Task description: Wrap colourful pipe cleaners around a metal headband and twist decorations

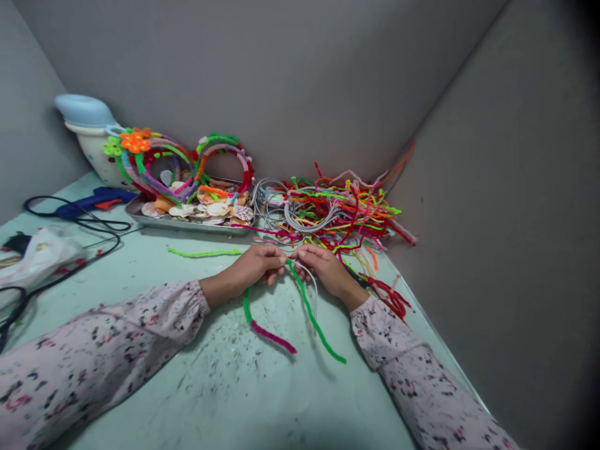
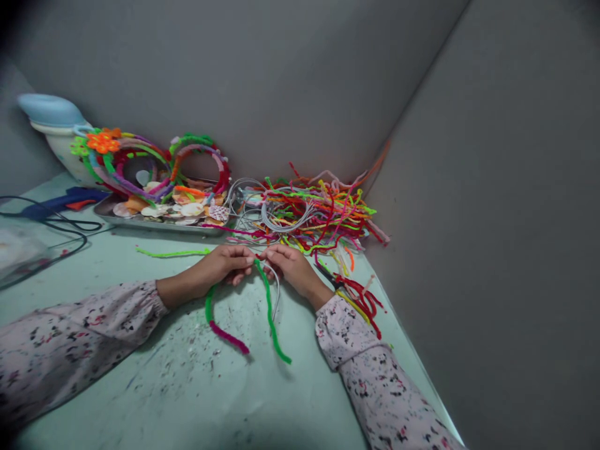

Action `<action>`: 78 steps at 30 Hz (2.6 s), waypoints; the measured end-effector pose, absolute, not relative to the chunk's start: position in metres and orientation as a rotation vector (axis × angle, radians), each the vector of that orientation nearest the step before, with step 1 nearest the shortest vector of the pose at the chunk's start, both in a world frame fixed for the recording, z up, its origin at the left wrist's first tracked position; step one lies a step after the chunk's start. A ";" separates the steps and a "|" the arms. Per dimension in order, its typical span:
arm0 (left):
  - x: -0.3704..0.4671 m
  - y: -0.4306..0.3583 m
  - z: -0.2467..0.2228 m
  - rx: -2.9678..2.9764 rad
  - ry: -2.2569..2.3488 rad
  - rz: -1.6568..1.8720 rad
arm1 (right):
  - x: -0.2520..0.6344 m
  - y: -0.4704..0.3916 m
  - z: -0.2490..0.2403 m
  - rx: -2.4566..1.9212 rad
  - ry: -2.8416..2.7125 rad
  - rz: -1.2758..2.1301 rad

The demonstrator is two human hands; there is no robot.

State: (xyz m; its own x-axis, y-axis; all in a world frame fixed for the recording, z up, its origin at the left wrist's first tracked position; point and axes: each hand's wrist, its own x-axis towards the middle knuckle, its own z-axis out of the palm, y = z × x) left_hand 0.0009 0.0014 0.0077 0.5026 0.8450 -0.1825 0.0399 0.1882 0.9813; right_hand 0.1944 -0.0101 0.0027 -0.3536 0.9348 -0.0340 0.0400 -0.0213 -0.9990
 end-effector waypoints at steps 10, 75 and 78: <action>0.000 0.003 0.003 1.245 0.846 0.764 | 0.193 -0.012 0.003 -1.026 -1.576 1.381; -0.001 0.006 0.005 1.149 0.860 0.735 | 0.208 -0.008 0.023 -1.179 -2.206 -0.310; -0.001 0.004 0.007 1.126 0.875 0.771 | 0.204 -0.011 0.022 -1.203 -2.081 -0.396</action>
